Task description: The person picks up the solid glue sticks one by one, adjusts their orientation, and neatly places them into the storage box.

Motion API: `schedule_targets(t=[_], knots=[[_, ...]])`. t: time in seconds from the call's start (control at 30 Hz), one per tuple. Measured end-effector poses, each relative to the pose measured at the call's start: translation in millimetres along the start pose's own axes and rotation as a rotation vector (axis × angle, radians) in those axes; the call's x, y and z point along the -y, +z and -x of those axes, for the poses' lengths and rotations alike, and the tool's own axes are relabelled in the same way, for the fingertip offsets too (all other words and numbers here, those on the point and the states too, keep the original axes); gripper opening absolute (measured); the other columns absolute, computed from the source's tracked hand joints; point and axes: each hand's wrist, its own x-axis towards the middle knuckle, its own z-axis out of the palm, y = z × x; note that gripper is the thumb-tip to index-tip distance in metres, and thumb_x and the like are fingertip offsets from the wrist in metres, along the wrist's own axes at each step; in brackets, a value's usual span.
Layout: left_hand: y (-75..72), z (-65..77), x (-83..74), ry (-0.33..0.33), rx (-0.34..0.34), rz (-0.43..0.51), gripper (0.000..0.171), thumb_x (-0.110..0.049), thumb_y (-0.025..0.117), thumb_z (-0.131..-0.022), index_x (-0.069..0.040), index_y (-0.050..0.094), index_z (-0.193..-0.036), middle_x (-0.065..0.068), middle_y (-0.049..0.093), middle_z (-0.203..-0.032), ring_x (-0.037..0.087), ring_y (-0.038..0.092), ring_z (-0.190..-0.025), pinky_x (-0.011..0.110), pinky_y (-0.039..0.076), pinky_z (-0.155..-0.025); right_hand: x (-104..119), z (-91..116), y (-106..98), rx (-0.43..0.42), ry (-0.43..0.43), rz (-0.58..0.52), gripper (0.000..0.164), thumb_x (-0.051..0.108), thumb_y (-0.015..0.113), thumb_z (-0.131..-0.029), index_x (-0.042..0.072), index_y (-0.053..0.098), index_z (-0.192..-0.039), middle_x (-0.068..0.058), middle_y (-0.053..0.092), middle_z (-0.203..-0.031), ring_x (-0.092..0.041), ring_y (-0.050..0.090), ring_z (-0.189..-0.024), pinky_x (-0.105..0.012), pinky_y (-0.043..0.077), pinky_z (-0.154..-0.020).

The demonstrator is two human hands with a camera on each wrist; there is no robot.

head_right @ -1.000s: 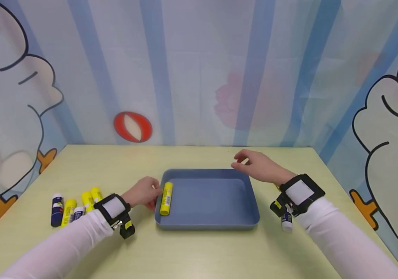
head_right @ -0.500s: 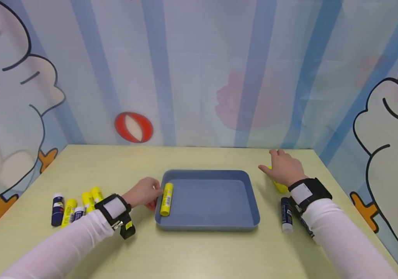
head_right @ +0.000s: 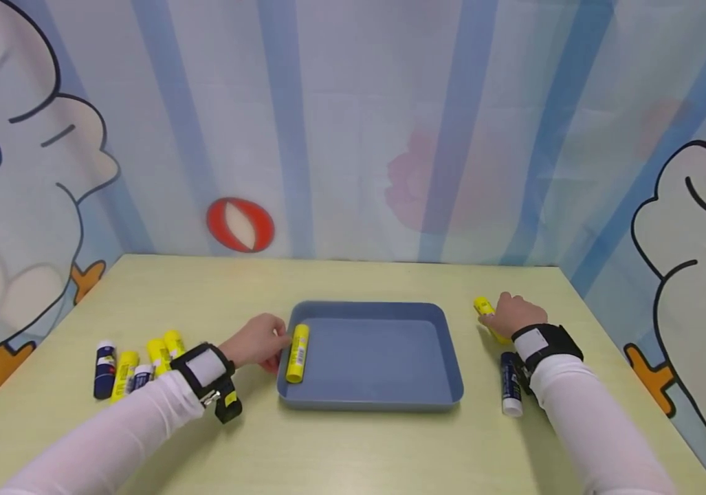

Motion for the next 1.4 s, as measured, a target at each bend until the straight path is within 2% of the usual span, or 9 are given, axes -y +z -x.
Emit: schedule_targets(t=[0.1, 0.2, 0.5, 0.83, 1.1, 1.23, 1.4], knots=[[0.4, -1.1, 0.2, 0.006, 0.002, -0.004, 0.018, -0.009, 0.05, -0.087, -0.001, 0.049, -0.071, 0.01, 0.058, -0.056, 0.019, 0.059, -0.046, 0.028, 0.049, -0.044, 1, 1, 0, 0.038, 0.013, -0.021, 0.062, 0.04, 0.054, -0.084, -0.017, 0.042, -0.104, -0.017, 0.051, -0.074, -0.026, 0.05, -0.062, -0.034, 0.039, -0.051], [0.7, -2.0, 0.3, 0.007, 0.006, -0.006, 0.018, -0.01, 0.05, -0.088, -0.001, 0.05, -0.072, 0.01, 0.059, -0.056, 0.02, 0.059, -0.046, 0.027, 0.049, -0.044, 2, 2, 1, 0.061, 0.021, -0.026, 0.056, 0.039, 0.055, -0.084, -0.014, 0.045, -0.097, -0.014, 0.05, -0.071, -0.025, 0.049, -0.061, -0.033, 0.038, -0.051], [2.4, -3.0, 0.1, 0.013, 0.009, -0.001, 0.019, -0.01, 0.05, -0.088, -0.001, 0.049, -0.072, 0.01, 0.058, -0.056, 0.02, 0.059, -0.046, 0.028, 0.049, -0.044, 0, -1, 4, 0.065, 0.011, -0.039, 0.034, 0.031, 0.057, -0.082, -0.002, 0.051, -0.077, -0.008, 0.048, -0.063, -0.019, 0.044, -0.054, -0.029, 0.033, -0.05], [4.0, -3.5, -0.3, 0.0, 0.006, -0.013, 0.018, -0.01, 0.05, -0.087, -0.001, 0.05, -0.071, 0.01, 0.058, -0.055, 0.019, 0.06, -0.046, 0.027, 0.048, -0.043, -5, -3, 10, 0.067, 0.0, -0.055, 0.026, 0.022, 0.055, -0.084, -0.002, 0.053, -0.074, -0.006, 0.047, -0.058, -0.016, 0.044, -0.048, -0.026, 0.033, -0.045], [3.9, -1.5, -1.1, 0.015, -0.008, -0.024, 0.019, -0.009, 0.05, -0.086, -0.002, 0.049, -0.069, 0.009, 0.057, -0.055, 0.018, 0.059, -0.045, 0.027, 0.048, -0.043, -1, -3, 9, 0.054, -0.01, -0.085, 0.024, 0.016, 0.055, -0.084, -0.008, 0.052, -0.079, -0.008, 0.05, -0.06, -0.016, 0.045, -0.047, -0.025, 0.035, -0.044], [3.3, -2.2, -0.1, 0.02, -0.001, -0.025, 0.019, -0.009, 0.05, -0.087, -0.002, 0.049, -0.069, 0.009, 0.058, -0.055, 0.019, 0.059, -0.045, 0.027, 0.048, -0.043, 2, -1, 4, 0.038, -0.049, -0.103, 0.023, 0.016, 0.054, -0.083, -0.006, 0.051, -0.079, -0.008, 0.05, -0.061, -0.016, 0.046, -0.048, -0.026, 0.036, -0.043], [-0.7, -1.3, -1.9, 0.013, 0.018, -0.041, 0.019, -0.009, 0.049, -0.087, -0.002, 0.048, -0.07, 0.01, 0.059, -0.056, 0.019, 0.06, -0.046, 0.027, 0.048, -0.044, 12, 6, -12, -0.008, -0.145, -0.122, 0.022, 0.017, 0.053, -0.084, -0.003, 0.051, -0.076, -0.007, 0.049, -0.061, -0.017, 0.045, -0.049, -0.028, 0.035, -0.045]])
